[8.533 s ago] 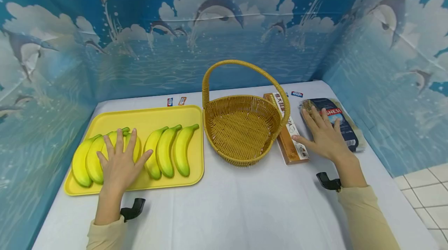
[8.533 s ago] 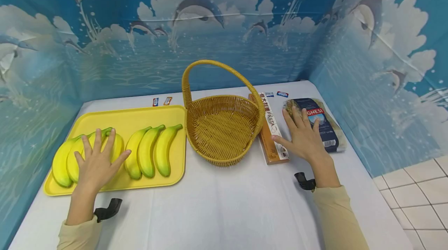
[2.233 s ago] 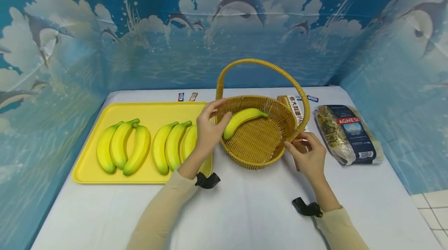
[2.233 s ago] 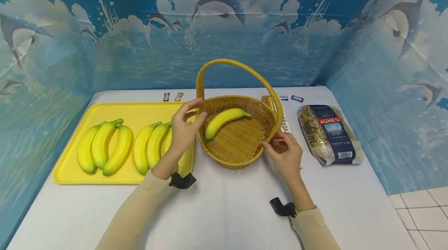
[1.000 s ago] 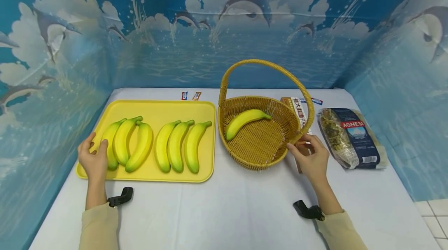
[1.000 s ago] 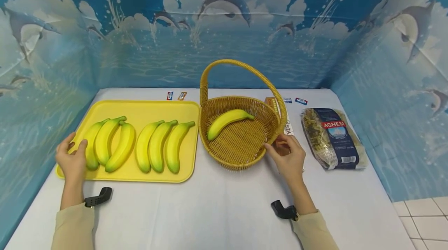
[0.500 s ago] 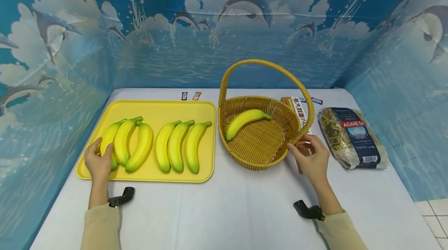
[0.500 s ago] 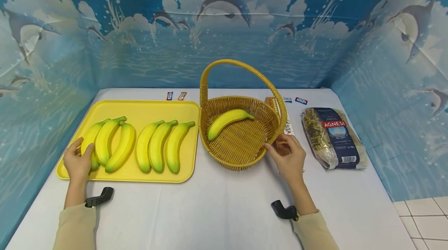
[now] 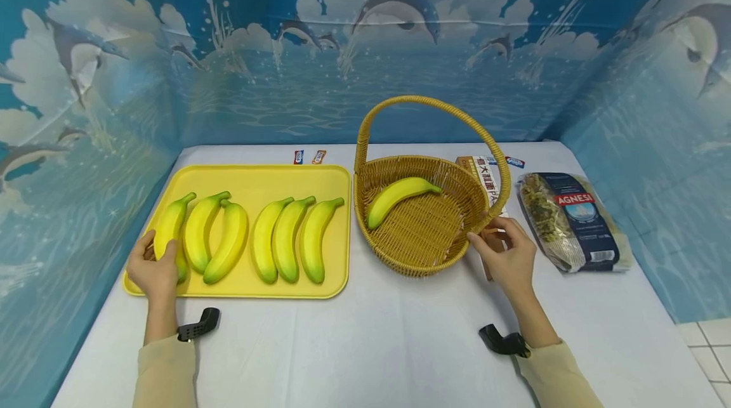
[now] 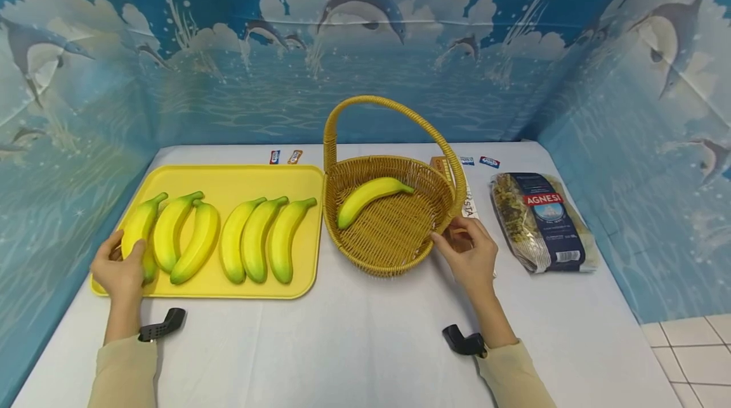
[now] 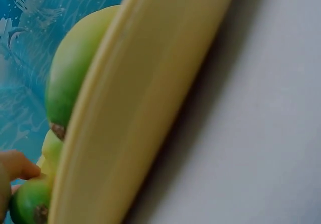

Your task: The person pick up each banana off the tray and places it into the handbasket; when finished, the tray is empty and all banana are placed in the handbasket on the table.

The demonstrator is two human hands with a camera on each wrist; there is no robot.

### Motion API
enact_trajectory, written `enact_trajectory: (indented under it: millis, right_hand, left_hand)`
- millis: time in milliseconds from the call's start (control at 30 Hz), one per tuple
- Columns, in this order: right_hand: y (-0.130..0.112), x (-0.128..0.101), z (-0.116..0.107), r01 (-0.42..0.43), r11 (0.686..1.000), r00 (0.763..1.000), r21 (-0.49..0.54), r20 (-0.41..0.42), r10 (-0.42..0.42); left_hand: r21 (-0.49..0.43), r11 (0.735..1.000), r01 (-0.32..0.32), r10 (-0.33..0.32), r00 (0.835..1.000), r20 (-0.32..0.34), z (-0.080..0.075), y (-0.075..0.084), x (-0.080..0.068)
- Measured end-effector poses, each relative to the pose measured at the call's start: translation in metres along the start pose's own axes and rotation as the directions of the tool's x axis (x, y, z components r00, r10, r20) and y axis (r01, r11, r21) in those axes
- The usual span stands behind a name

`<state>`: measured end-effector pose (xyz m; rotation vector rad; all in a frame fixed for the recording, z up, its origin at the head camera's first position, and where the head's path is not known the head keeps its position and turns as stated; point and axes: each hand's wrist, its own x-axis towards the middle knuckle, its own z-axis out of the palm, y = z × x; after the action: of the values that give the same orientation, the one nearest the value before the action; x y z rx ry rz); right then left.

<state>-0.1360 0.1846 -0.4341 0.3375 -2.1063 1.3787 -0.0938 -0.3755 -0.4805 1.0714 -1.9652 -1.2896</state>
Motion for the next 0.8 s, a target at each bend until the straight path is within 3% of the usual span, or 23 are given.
enact_trajectory:
  millis: [133,200,300,367,467,600,800]
  right_hand:
    - [-0.001,-0.001,0.000,-0.011,1.000,1.000,-0.009,-0.001,0.011]
    - [-0.002,-0.001,0.000,-0.015,1.000,1.000,-0.013,-0.001,0.015]
    - [-0.001,-0.002,0.000,-0.016,1.000,1.000,-0.020,-0.003,0.016]
    - [-0.001,-0.002,-0.001,-0.014,1.000,1.000,-0.019,-0.006,0.013]
    - [0.000,-0.002,-0.001,-0.007,1.000,1.000,-0.013,-0.008,0.007]
    - [0.000,-0.001,-0.001,0.000,1.000,1.000,-0.007,-0.004,0.000]
    - [0.003,-0.001,-0.001,0.004,1.000,1.000,0.002,-0.006,-0.004]
  left_hand:
    - [-0.080,0.996,0.024,-0.025,1.000,-0.012,-0.005,0.015,-0.008]
    - [-0.135,0.991,-0.002,0.000,1.000,-0.012,-0.005,0.026,-0.014]
    - [-0.207,0.970,-0.127,0.130,0.992,0.000,0.000,0.047,-0.031]
    - [-0.266,0.933,-0.241,0.255,0.967,0.016,0.007,0.062,-0.045]
    - [-0.344,0.855,-0.388,0.437,0.897,0.073,0.022,0.082,-0.069]
    - [-0.431,0.770,-0.471,0.587,0.787,0.189,0.042,0.104,-0.105]
    - [-0.455,0.715,-0.530,0.694,0.617,0.372,0.080,0.136,-0.155]
